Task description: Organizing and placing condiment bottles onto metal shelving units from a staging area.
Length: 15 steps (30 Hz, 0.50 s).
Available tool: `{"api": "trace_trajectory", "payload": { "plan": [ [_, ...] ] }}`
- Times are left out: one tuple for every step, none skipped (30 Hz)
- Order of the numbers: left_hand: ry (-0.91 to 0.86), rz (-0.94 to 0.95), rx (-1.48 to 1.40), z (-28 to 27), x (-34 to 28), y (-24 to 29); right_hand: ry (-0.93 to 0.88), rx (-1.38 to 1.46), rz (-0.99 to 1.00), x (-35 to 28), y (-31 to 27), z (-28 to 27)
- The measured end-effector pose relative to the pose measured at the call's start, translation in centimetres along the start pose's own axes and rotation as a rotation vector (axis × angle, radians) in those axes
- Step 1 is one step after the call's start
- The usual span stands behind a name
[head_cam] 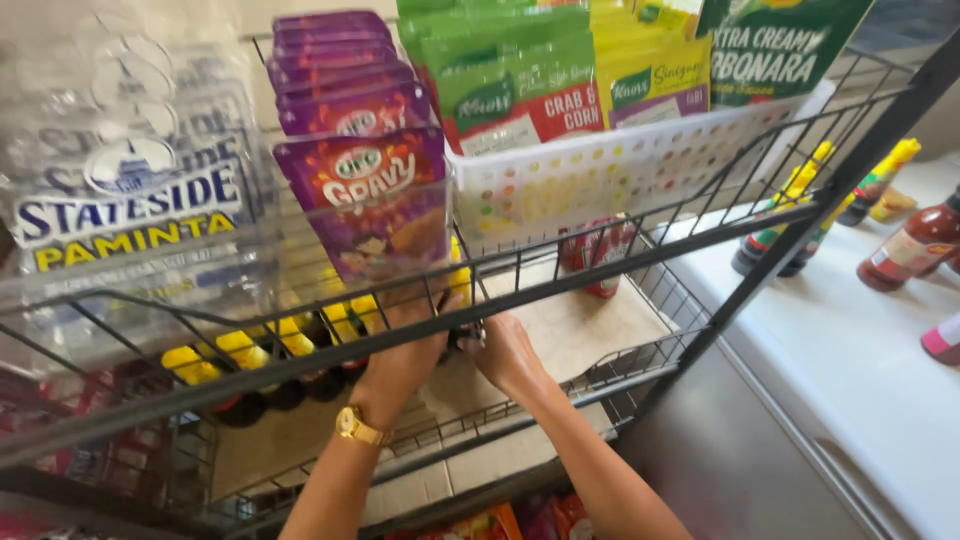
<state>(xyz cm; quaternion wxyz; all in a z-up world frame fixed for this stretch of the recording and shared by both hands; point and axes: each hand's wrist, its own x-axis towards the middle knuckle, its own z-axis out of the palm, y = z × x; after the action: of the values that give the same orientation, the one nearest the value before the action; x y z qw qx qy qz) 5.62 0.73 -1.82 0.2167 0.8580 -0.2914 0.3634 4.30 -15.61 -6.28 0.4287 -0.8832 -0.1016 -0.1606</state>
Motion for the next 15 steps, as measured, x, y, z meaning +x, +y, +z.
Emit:
{"api": "trace_trajectory", "payload": {
  "plan": [
    [0.052, 0.016, -0.060, 0.0, -0.7, 0.4, -0.037, -0.016, 0.060, -0.9, -0.4, -0.2],
    [0.047, 0.016, -0.058, -0.5, -0.3, 0.7, -0.038, -0.010, 0.062, -0.6, -0.3, 0.0],
    [0.020, 0.010, -0.086, -0.9, 0.0, 1.2, -0.057, -0.075, 0.096, -0.6, 0.0, 0.0],
    [-0.007, 0.005, -0.115, -1.2, 0.2, 1.6, -0.077, -0.140, 0.130, -0.7, 0.3, 0.2],
    [-0.020, 0.002, -0.119, -1.0, 0.2, 1.6, -0.081, -0.136, 0.143, -0.7, 0.5, 0.2],
    [0.008, 0.033, -0.084, -0.8, 0.2, 1.5, -0.044, -0.159, 0.100, -0.8, 0.7, 0.2],
    [0.034, 0.060, -0.049, -0.6, 0.0, 1.5, -0.011, -0.182, 0.058, -1.0, 1.0, 0.3],
    [0.019, 0.055, -0.054, -0.4, -0.3, 1.5, -0.019, -0.178, 0.072, -1.2, 1.2, 0.4],
    [0.002, 0.054, -0.031, -0.3, -0.2, 1.5, -0.038, -0.176, 0.071, -0.9, 1.2, 0.3],
    [-0.015, 0.053, -0.009, -0.1, -0.1, 1.5, -0.057, -0.174, 0.069, -0.7, 1.3, 0.2],
    [-0.021, 0.061, -0.013, 0.0, -0.1, 1.5, -0.050, -0.172, 0.077, -0.7, 1.3, 0.2],
    [0.004, 0.078, 0.018, 0.0, -0.2, 1.5, -0.055, -0.191, 0.083, -0.7, 1.2, 0.1],
    [0.030, 0.094, 0.046, 0.3, -0.3, 1.6, -0.061, -0.212, 0.091, -0.7, 1.3, 0.0],
    [0.025, 0.101, 0.038, 0.5, -0.4, 1.6, -0.055, -0.213, 0.101, -0.8, 1.4, 0.0],
    [-0.026, 0.067, 0.066, 0.8, -0.5, 1.6, -0.077, -0.232, 0.112, -0.8, 1.4, 0.0]
  ]
}}
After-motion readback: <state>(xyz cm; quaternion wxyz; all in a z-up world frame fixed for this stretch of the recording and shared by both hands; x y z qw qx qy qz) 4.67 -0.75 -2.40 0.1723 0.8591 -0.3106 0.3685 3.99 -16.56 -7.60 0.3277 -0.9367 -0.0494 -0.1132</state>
